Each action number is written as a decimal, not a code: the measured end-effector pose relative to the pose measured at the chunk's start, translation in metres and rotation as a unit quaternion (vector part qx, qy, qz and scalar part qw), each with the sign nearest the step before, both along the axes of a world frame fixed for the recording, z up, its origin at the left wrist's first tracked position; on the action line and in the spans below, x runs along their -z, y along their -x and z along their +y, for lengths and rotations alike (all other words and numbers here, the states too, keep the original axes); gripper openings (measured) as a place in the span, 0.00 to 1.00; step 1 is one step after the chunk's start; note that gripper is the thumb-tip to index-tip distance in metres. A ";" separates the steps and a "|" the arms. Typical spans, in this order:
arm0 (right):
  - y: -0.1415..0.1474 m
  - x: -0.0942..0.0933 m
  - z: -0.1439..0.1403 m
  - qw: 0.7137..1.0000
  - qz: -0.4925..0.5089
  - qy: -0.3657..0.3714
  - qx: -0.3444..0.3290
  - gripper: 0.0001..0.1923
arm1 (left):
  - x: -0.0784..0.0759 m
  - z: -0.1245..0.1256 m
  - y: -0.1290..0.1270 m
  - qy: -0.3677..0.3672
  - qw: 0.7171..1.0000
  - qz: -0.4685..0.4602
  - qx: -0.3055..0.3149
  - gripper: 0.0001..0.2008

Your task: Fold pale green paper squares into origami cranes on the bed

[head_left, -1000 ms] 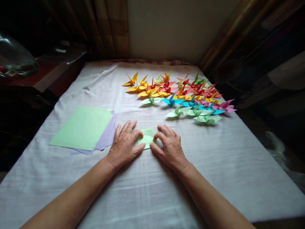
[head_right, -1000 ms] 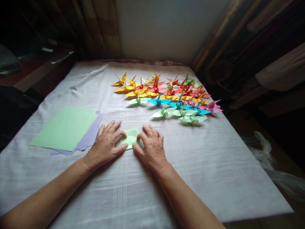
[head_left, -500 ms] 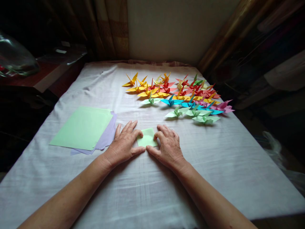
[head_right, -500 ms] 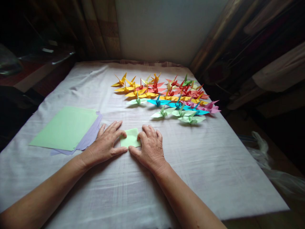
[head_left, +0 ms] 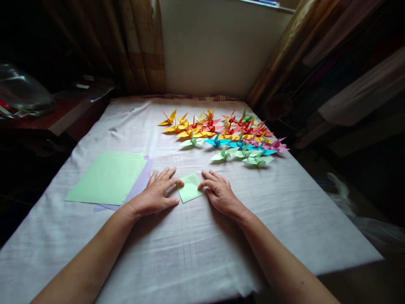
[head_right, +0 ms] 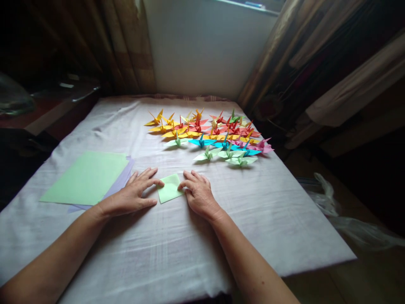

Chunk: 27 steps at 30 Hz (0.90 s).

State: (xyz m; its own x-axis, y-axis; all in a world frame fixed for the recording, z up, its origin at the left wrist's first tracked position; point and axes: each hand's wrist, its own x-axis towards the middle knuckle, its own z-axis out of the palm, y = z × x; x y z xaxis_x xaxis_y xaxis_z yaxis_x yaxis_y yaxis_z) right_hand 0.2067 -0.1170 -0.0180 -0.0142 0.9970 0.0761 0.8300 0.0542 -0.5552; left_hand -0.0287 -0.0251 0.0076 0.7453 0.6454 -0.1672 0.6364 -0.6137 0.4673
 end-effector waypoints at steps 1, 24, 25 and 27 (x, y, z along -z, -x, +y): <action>-0.001 0.001 0.001 1.000 0.005 -0.005 0.003 0.18 | -0.001 0.001 0.001 0.002 1.000 0.004 0.003 0.21; 0.033 -0.018 -0.001 0.917 0.113 -0.381 0.013 0.07 | 0.004 -0.024 -0.003 -0.352 0.884 -0.307 -0.026 0.11; 0.035 -0.019 -0.003 0.916 0.094 -0.390 0.001 0.07 | 0.002 -0.026 -0.004 -0.368 0.878 -0.307 -0.017 0.09; 0.035 -0.017 -0.005 0.924 0.042 -0.379 -0.022 0.08 | 0.001 -0.027 -0.005 -0.379 0.876 -0.297 0.002 0.05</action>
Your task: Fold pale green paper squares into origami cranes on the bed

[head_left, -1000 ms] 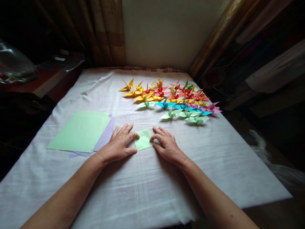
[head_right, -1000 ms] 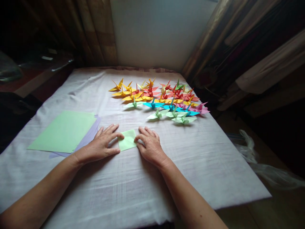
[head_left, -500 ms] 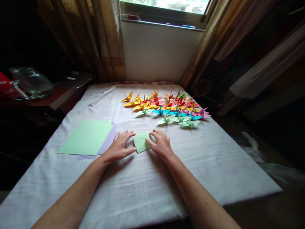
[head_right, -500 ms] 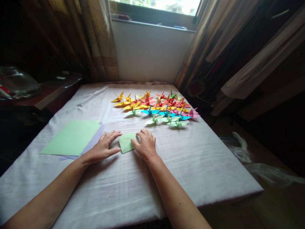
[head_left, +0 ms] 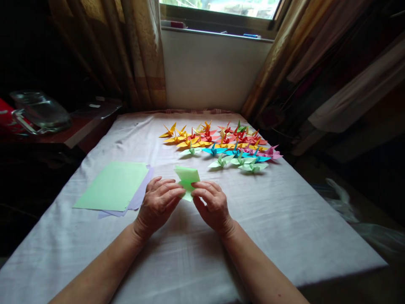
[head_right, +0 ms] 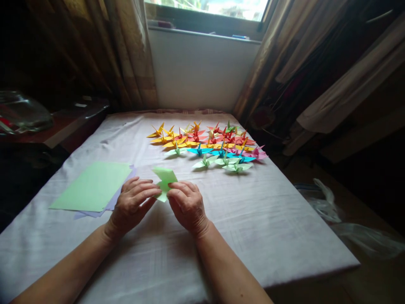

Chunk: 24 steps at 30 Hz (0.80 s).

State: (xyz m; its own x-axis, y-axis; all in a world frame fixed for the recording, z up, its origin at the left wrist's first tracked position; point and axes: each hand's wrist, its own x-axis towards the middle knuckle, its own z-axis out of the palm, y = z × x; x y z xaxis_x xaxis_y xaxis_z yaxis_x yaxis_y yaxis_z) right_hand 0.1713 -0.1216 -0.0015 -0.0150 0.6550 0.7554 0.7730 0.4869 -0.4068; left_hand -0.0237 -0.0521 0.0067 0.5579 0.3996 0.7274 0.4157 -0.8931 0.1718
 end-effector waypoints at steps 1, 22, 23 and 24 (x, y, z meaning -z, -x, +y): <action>-0.001 0.004 0.000 0.999 -0.030 0.016 0.001 0.08 | 0.002 0.000 0.000 0.001 1.000 0.011 0.009 0.05; 0.003 0.015 -0.005 0.969 -0.085 0.221 0.069 0.07 | 0.016 0.003 0.015 0.192 0.973 0.127 -0.026 0.09; 0.004 0.015 -0.004 0.967 -0.079 0.229 0.081 0.08 | 0.017 0.003 0.015 0.198 0.973 0.117 -0.038 0.09; 0.005 0.015 -0.002 0.964 -0.077 0.235 0.096 0.08 | 0.019 0.003 0.014 0.199 0.973 0.109 -0.050 0.09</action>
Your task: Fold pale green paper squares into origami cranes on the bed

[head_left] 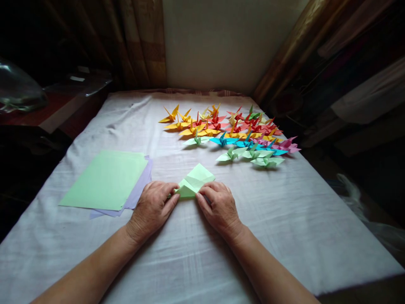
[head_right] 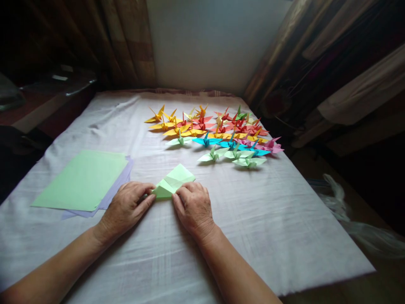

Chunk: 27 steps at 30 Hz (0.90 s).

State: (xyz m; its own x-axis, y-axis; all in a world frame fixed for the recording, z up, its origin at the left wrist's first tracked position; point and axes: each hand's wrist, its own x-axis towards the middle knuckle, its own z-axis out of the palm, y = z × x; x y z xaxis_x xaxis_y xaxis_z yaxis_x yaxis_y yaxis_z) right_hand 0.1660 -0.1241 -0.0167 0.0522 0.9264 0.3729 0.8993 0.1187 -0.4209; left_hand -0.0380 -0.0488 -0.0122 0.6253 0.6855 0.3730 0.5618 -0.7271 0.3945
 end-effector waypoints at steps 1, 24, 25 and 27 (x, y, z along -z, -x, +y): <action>0.001 0.000 0.001 1.000 -0.006 0.006 0.014 0.09 | 0.002 0.000 0.000 -0.004 1.000 -0.004 -0.010 0.10; 0.004 0.000 0.007 0.998 -0.016 0.031 0.048 0.08 | 0.002 -0.025 -0.010 -0.081 0.988 0.085 0.103 0.21; 0.004 0.000 0.007 0.998 -0.016 0.031 0.047 0.08 | 0.002 -0.025 -0.010 -0.080 0.988 0.087 0.101 0.22; 0.004 0.000 0.007 0.998 -0.015 0.028 0.047 0.09 | 0.003 -0.026 -0.010 -0.078 0.988 0.089 0.099 0.22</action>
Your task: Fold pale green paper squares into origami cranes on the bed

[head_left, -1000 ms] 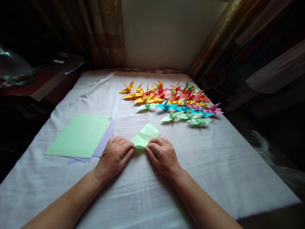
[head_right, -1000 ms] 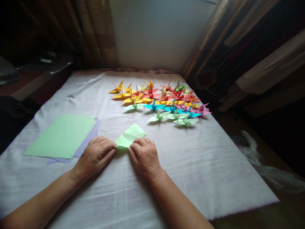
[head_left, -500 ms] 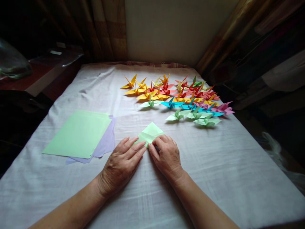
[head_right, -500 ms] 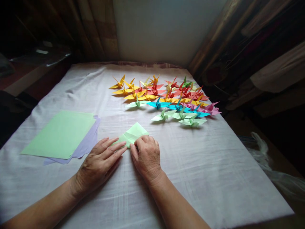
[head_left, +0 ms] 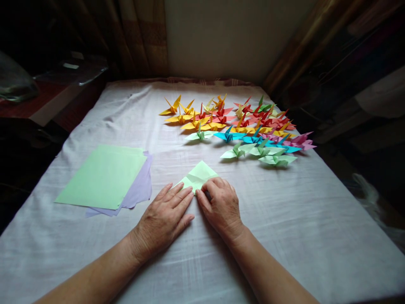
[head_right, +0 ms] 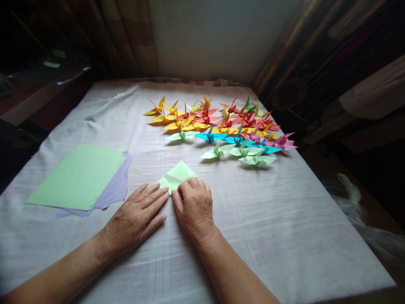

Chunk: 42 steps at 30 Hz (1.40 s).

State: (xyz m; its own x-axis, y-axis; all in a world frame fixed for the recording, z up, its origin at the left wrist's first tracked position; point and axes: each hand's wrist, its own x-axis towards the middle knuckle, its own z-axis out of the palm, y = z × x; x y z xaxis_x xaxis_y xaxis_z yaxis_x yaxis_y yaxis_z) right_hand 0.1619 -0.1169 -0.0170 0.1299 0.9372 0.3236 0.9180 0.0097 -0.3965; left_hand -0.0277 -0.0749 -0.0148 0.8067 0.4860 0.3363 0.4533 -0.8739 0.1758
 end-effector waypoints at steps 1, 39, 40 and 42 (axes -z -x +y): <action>0.000 0.000 0.000 1.000 0.000 -0.001 0.001 0.09 | 0.000 0.000 0.000 0.000 1.000 0.001 -0.001 0.22; -0.008 -0.003 0.001 0.994 0.102 0.032 -0.027 0.05 | -0.004 0.005 0.027 -0.048 0.998 0.038 -0.033 0.19; -0.008 -0.003 0.001 0.994 0.103 0.035 -0.026 0.05 | -0.004 0.006 0.031 -0.052 0.997 0.041 -0.036 0.19; -0.008 -0.004 0.001 0.993 0.106 0.041 -0.023 0.05 | -0.004 0.007 0.040 -0.058 0.997 0.042 -0.040 0.18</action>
State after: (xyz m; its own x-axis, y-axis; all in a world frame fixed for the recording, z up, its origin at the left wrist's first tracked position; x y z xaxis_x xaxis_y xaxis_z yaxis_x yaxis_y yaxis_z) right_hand 0.1702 -0.1160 -0.0135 0.1433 0.9656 0.2168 0.8134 0.0099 -0.5817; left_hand -0.0675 -0.0679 -0.0110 0.7942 0.5124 0.3266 0.5316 -0.8463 0.0350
